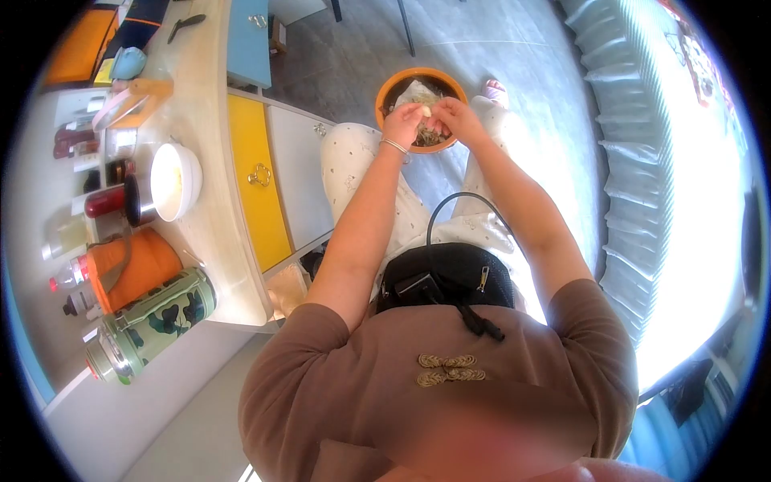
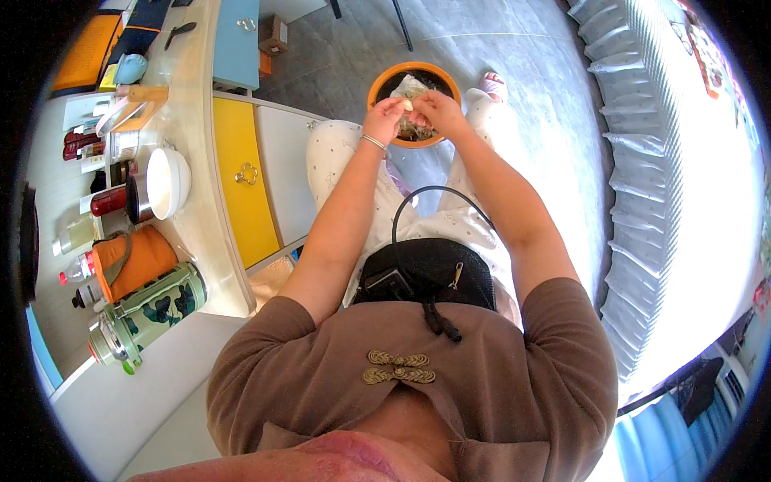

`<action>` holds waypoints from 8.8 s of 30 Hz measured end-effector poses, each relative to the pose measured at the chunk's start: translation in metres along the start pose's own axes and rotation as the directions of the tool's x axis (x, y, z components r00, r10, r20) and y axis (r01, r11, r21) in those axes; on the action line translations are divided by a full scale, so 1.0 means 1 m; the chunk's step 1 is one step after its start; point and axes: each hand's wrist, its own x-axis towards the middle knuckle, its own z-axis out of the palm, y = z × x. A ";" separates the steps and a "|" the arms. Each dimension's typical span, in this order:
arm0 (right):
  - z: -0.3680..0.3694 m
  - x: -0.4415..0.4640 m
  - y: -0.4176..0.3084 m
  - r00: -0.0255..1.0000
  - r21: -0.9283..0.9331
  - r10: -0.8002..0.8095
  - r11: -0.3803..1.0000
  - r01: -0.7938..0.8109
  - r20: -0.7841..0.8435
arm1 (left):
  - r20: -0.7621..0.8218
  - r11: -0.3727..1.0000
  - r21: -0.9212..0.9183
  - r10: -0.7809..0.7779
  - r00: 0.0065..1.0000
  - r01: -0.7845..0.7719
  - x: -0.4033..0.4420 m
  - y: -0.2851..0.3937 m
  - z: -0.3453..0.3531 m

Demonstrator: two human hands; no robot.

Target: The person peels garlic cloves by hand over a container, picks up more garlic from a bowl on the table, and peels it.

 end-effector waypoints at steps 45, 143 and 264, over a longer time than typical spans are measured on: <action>0.005 -0.006 -0.002 0.980 -0.373 -0.139 0.925 0.078 -0.140 | -0.012 0.988 0.148 -0.048 0.999 0.049 -0.012 0.015 0.008; -0.013 0.014 0.022 0.977 0.301 0.205 0.937 -0.177 -0.065 | 0.028 0.982 -0.140 -0.123 0.992 0.126 -0.009 0.014 0.002; 0.000 0.003 0.013 0.940 -0.295 -0.236 0.942 0.159 -0.245 | 0.124 0.934 -0.238 -0.244 0.962 0.268 -0.014 0.022 0.001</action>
